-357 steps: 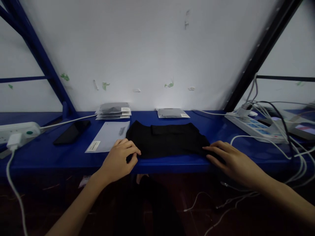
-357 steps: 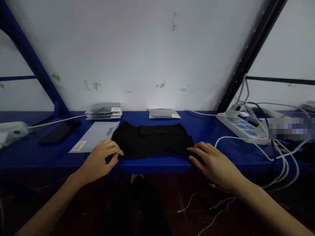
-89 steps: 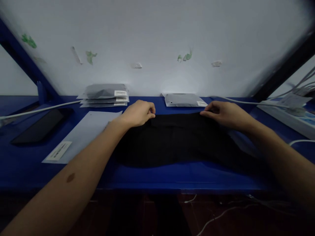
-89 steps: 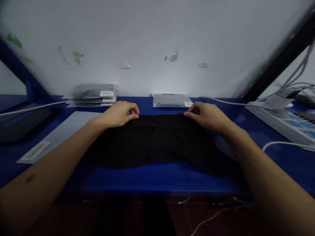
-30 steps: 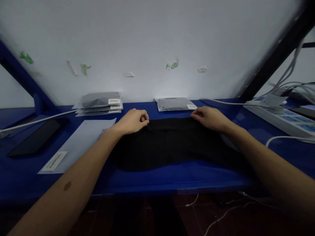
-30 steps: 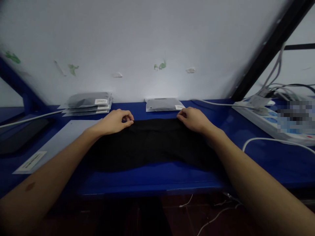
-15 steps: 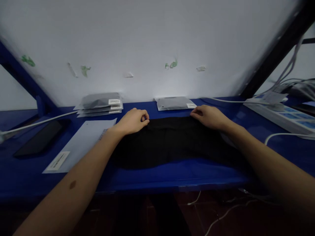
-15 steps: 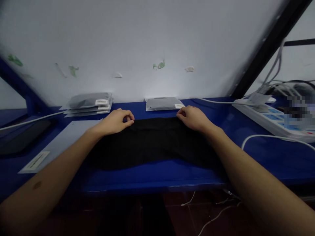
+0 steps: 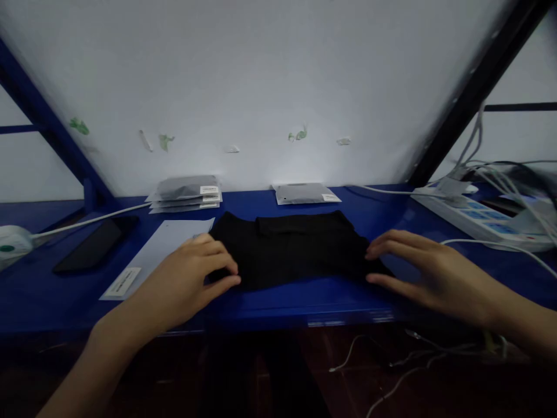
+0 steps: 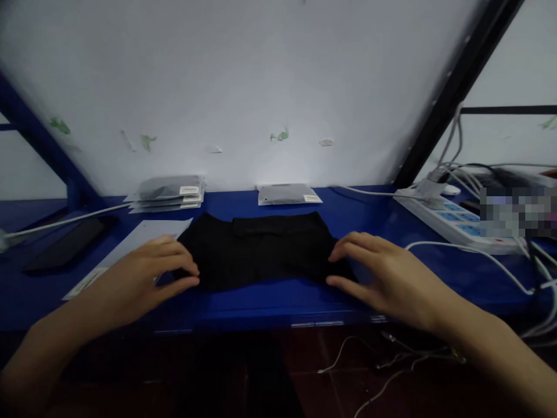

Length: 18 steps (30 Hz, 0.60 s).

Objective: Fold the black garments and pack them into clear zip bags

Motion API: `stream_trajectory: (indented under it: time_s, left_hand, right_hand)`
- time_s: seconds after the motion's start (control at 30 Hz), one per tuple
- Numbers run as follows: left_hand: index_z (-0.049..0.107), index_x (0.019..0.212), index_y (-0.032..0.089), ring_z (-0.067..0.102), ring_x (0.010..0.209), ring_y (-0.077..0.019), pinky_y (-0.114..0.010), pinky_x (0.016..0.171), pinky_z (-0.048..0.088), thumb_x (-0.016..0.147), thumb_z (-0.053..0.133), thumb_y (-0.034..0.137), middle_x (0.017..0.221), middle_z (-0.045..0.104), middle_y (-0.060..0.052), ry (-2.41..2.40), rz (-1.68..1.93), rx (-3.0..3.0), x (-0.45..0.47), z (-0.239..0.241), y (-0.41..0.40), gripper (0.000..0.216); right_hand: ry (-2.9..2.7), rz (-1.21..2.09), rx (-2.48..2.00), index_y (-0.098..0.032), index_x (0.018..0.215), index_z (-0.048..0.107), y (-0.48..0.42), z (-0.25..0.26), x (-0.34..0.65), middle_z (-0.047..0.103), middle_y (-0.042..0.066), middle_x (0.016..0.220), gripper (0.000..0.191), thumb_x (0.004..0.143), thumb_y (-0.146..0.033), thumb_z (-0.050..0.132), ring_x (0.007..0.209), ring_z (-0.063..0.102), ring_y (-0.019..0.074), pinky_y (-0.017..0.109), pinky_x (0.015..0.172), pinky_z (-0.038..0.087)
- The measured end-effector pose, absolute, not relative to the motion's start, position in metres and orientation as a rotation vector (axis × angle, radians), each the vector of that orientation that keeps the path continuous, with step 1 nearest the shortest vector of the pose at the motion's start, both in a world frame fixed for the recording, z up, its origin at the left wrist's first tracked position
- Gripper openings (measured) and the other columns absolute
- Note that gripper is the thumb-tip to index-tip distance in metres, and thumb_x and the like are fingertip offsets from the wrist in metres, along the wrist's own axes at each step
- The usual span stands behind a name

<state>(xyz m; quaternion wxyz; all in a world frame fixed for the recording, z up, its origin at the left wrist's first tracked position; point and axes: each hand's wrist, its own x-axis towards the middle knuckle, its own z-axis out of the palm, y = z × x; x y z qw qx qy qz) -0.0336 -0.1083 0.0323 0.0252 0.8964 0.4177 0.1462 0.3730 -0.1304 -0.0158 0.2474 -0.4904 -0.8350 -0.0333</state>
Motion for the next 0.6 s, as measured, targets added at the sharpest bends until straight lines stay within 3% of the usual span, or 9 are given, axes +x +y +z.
stream_trajectory:
  time_s: [0.13,0.27,0.43,0.6]
  left_hand:
    - [0.076,0.100,0.037,0.065,0.099,-0.0260,-0.044,0.095,0.046,0.089,0.062,0.047,0.104,0.073,-0.001,1.368,0.387,2.746,-0.061,0.013,-0.111,0.021]
    - [0.074,0.098,0.032,0.064,0.097,-0.0242,-0.041,0.089,0.047,0.095,0.053,0.039,0.103,0.073,-0.002,1.353,0.358,2.792,-0.063,0.007,-0.110,0.022]
    - [0.066,0.088,0.025,0.062,0.091,-0.0241,-0.040,0.084,0.046,0.093,0.051,0.029,0.092,0.069,-0.003,1.425,0.361,2.808,-0.057,0.006,-0.116,0.016]
    - [0.060,0.084,0.024,0.061,0.084,-0.0235,-0.038,0.079,0.047,0.091,0.048,0.031,0.087,0.065,-0.003,1.593,0.656,2.695,-0.050,0.014,-0.108,0.015]
  right_hand:
    - [-2.437,-0.242,-1.322,-0.031,0.103,0.072,-0.149,-0.029,0.388,0.071,0.005,0.109,0.020,0.094,-0.040,0.056,0.091,0.070,0.0251,0.043,0.081,0.057]
    - [-2.449,-0.359,-1.311,-0.027,0.104,0.071,-0.150,-0.041,0.395,0.072,0.008,0.107,0.027,0.099,-0.034,0.046,0.091,0.071,0.0258,0.043,0.078,0.056]
    - [-2.385,-0.394,-1.350,-0.024,0.100,0.067,-0.154,-0.044,0.390,0.072,0.008,0.099,0.022,0.098,-0.032,0.046,0.086,0.070,0.0256,0.044,0.079,0.054]
    - [-2.117,-0.319,-1.467,-0.024,0.095,0.062,-0.141,-0.027,0.381,0.070,0.007,0.097,0.016,0.093,-0.035,0.050,0.084,0.068,0.0252,0.041,0.074,0.053]
